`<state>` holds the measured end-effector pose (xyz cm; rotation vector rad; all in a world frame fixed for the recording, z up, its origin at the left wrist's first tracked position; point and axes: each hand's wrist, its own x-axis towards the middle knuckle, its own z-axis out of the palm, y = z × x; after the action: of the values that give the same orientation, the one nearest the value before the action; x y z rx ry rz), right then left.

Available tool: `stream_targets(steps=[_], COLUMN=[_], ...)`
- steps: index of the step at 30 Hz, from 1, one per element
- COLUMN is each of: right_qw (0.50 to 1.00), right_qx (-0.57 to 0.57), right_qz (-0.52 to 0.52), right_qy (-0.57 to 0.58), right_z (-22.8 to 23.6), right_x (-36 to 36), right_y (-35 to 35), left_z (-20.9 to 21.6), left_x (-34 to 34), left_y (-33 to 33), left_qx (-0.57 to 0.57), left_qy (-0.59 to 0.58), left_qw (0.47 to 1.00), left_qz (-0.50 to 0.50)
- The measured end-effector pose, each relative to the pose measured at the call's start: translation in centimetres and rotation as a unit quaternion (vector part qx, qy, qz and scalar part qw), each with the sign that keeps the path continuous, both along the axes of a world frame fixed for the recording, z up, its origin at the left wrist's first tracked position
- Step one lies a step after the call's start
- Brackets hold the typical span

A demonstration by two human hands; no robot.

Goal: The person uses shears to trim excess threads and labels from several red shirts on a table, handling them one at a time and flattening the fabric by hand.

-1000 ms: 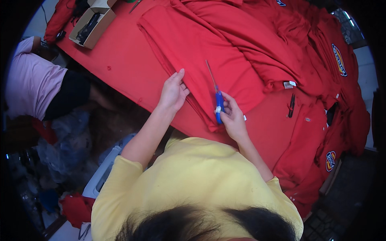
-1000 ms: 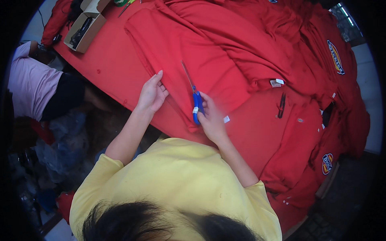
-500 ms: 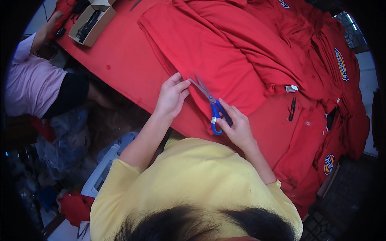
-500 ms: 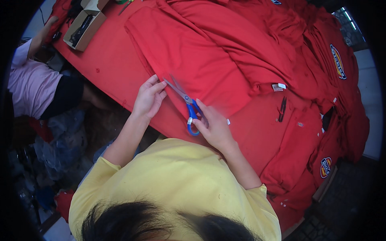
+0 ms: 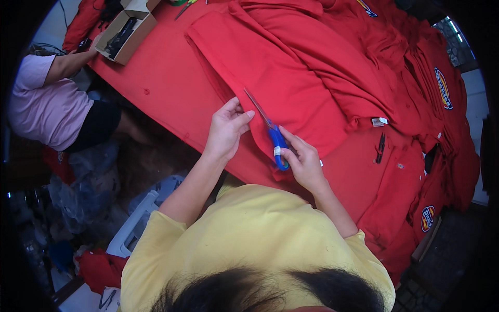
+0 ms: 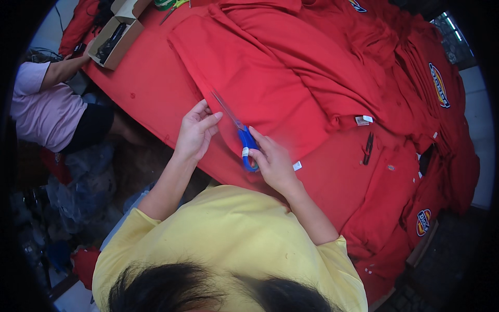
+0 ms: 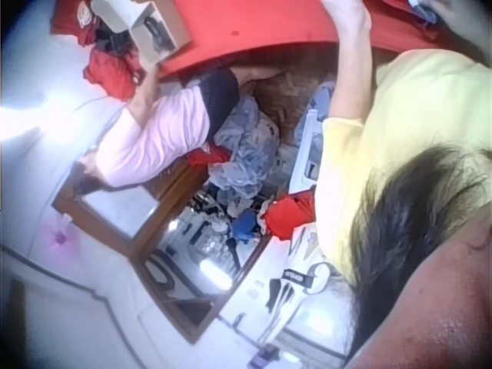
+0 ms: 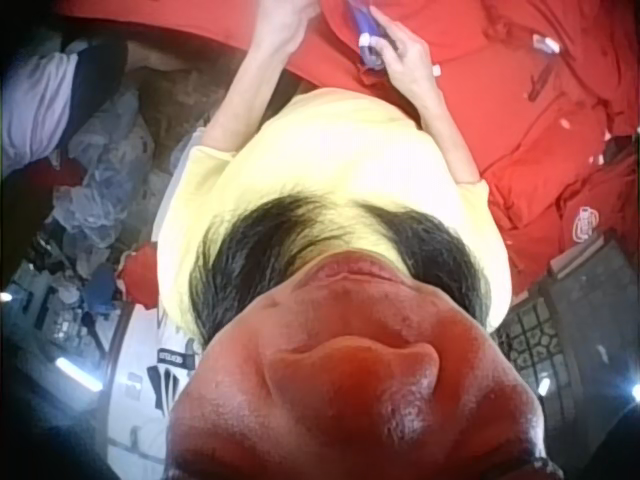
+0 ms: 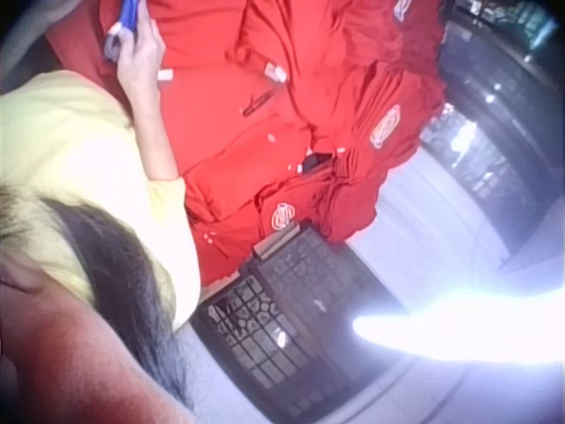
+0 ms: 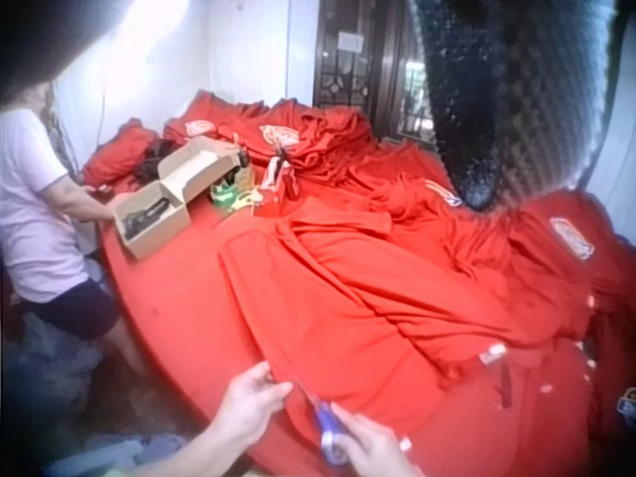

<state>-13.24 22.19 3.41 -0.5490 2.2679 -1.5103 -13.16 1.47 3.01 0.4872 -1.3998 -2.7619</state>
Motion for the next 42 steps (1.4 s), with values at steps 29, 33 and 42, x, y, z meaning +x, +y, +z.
stream_targets(steps=[29,33,42], right_qw=[0.998,0.998,0.985], right_qx=[-0.038,-0.048,-0.109], right_qz=[0.001,-0.005,-0.020], right_qy=[0.050,0.040,-0.135], right_z=[0.5,0.3,0.1], right_x=[-2.7,-2.8,-3.2], right_y=[-2.6,-2.8,-2.7], left_z=[1.3,1.5,1.4], left_x=[-3.1,-3.2,-3.2], left_y=[-2.5,-2.3,-2.1], left_qx=[-0.011,-0.006,-0.010], left_qy=[0.044,0.046,0.045], left_qw=[0.998,0.998,0.998], left_qz=[-0.036,-0.031,-0.032])
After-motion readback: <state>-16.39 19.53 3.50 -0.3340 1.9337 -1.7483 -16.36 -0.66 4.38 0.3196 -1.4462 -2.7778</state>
